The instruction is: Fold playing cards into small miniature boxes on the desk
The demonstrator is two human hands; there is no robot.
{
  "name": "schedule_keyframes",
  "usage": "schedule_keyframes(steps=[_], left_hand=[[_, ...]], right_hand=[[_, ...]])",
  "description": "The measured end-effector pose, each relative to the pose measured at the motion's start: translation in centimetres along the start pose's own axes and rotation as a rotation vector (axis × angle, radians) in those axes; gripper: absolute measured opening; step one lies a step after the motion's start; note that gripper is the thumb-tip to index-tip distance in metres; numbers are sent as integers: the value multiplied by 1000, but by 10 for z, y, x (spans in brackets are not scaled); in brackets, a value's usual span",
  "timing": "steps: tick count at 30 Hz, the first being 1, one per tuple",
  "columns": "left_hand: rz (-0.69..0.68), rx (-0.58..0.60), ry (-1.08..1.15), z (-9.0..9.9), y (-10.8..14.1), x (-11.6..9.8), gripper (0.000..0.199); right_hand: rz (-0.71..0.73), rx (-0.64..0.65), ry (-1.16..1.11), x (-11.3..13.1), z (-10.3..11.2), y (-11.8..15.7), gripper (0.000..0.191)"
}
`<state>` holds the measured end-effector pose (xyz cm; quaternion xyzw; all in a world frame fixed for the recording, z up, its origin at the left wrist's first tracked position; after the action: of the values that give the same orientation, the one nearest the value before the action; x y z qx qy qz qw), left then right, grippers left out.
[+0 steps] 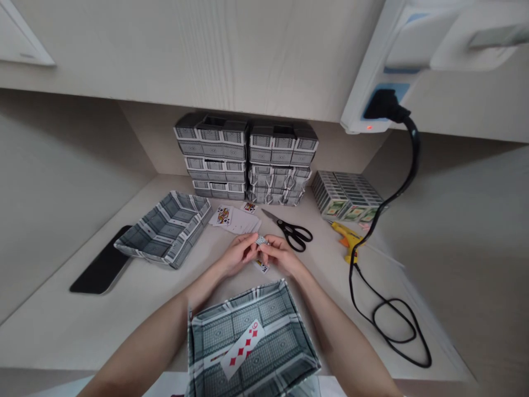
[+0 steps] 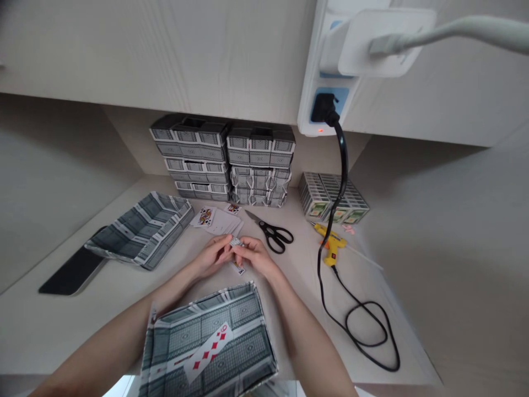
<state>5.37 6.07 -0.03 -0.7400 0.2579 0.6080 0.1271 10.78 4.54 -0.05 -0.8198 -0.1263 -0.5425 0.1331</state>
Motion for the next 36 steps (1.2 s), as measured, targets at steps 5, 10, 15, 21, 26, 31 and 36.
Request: schedule_keyframes(steps=[5, 10, 15, 21, 26, 31, 36], left_hand=[[16, -11, -89, 5, -1, -4, 44], [62, 7, -226, 2, 2, -1, 43], [22, 67, -312, -3, 4, -5, 42], [-122, 44, -468, -3, 5, -15, 40], [-239, -90, -760, 1, 10, -24, 38], [-340, -88, -925, -7, 17, -35, 38], [-147, -77, -644, 4, 9, -17, 41]], right_hand=[[-3, 8, 4, 2, 1, 2, 22], [-60, 79, -2, -2, -4, 3, 22], [-144, 150, -15, -5, -6, 8, 23], [-184, 135, -15, -11, -1, 9, 24], [-184, 28, 92, -22, 6, 3, 25], [-149, 22, 196, -20, 5, 2, 28], [-29, 24, 258, -3, 6, 3, 24]])
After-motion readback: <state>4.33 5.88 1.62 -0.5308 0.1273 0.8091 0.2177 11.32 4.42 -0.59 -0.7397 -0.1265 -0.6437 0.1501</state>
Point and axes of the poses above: each hand's wrist, its own y-axis away from the middle knuckle, its own z-axis out of the back of the hand, x = y × z, the point moved 10 cm from there along -y, towards the middle knuckle, and after that the axes turned 5 degrees about z, right-handed, at the moved point
